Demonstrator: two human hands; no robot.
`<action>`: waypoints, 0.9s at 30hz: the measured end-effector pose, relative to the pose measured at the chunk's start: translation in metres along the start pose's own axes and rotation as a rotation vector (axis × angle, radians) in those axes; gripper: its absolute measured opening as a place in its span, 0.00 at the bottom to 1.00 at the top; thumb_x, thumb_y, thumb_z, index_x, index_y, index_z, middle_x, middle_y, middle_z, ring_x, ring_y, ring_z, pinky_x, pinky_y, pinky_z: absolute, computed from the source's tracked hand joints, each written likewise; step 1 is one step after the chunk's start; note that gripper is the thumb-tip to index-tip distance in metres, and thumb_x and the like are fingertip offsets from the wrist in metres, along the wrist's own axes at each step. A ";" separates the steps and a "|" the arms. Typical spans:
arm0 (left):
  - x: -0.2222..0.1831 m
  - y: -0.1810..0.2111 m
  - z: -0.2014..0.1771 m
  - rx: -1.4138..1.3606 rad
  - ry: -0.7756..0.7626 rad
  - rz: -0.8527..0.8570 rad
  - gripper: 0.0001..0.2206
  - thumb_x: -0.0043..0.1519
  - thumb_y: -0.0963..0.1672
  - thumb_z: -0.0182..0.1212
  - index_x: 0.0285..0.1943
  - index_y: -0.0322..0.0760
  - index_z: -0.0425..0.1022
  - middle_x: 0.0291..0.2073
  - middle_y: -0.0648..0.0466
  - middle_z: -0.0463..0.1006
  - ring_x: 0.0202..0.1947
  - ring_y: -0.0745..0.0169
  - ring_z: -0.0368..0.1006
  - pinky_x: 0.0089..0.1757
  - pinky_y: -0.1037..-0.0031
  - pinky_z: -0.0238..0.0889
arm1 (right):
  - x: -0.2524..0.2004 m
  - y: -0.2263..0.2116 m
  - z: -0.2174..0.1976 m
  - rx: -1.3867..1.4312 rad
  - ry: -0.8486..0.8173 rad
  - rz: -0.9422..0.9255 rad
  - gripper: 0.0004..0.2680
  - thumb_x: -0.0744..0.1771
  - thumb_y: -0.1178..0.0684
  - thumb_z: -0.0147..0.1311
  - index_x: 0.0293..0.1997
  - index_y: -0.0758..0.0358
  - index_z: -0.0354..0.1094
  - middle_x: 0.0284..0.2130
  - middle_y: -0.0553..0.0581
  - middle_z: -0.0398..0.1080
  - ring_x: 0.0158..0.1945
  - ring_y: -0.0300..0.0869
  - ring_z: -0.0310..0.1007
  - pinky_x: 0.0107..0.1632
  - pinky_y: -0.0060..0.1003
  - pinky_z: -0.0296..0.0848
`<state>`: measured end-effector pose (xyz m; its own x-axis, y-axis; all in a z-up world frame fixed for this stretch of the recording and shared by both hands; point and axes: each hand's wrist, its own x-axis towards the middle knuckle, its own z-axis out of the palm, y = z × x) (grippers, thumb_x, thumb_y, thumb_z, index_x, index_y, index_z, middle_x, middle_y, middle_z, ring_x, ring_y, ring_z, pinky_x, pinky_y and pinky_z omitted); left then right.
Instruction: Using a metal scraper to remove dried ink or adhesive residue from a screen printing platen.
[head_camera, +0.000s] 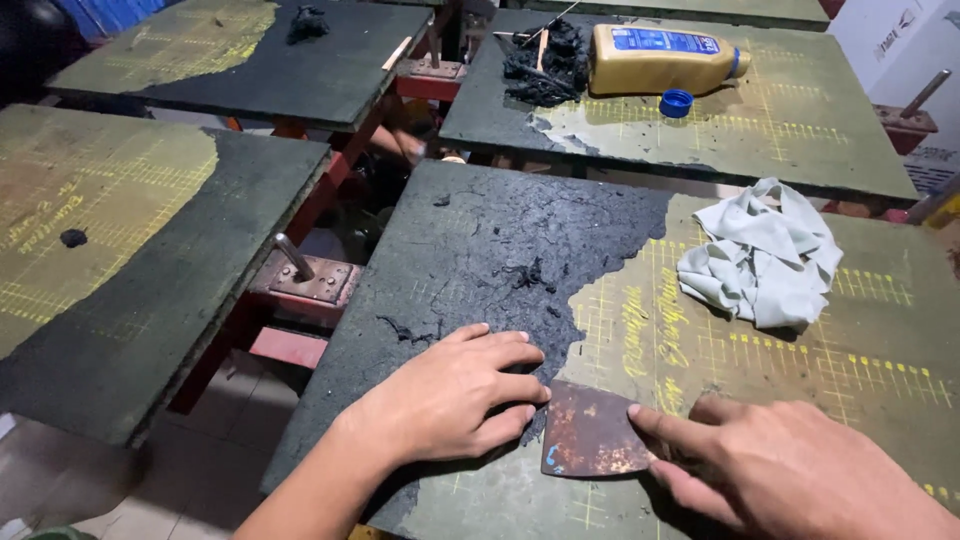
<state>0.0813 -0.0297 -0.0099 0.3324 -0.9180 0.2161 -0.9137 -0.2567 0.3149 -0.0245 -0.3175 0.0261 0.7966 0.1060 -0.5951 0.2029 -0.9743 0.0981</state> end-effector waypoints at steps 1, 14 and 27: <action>-0.001 0.000 0.001 0.015 0.010 0.007 0.12 0.65 0.46 0.52 0.48 0.45 0.81 0.53 0.49 0.77 0.59 0.47 0.71 0.53 0.51 0.59 | 0.005 0.006 0.009 0.035 0.114 -0.064 0.21 0.68 0.22 0.40 0.70 0.14 0.50 0.42 0.44 0.74 0.41 0.56 0.81 0.45 0.56 0.79; -0.002 0.000 -0.003 -0.093 -0.044 -0.030 0.18 0.59 0.42 0.48 0.53 0.53 0.82 0.61 0.47 0.74 0.71 0.37 0.59 0.53 0.47 0.52 | -0.010 0.082 0.024 0.316 0.432 -0.047 0.11 0.64 0.32 0.53 0.50 0.25 0.70 0.30 0.31 0.83 0.28 0.29 0.86 0.38 0.30 0.85; -0.003 0.001 -0.001 -0.035 -0.051 -0.062 0.14 0.61 0.44 0.50 0.47 0.50 0.84 0.57 0.53 0.77 0.61 0.59 0.69 0.53 0.55 0.51 | -0.002 0.060 0.005 0.184 -0.033 0.054 0.22 0.64 0.23 0.48 0.66 0.04 0.53 0.39 0.26 0.78 0.37 0.21 0.84 0.48 0.24 0.86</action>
<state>0.0800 -0.0272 -0.0094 0.3752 -0.9151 0.1478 -0.8826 -0.3040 0.3585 -0.0165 -0.3771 0.0291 0.7839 0.0486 -0.6190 0.0501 -0.9986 -0.0149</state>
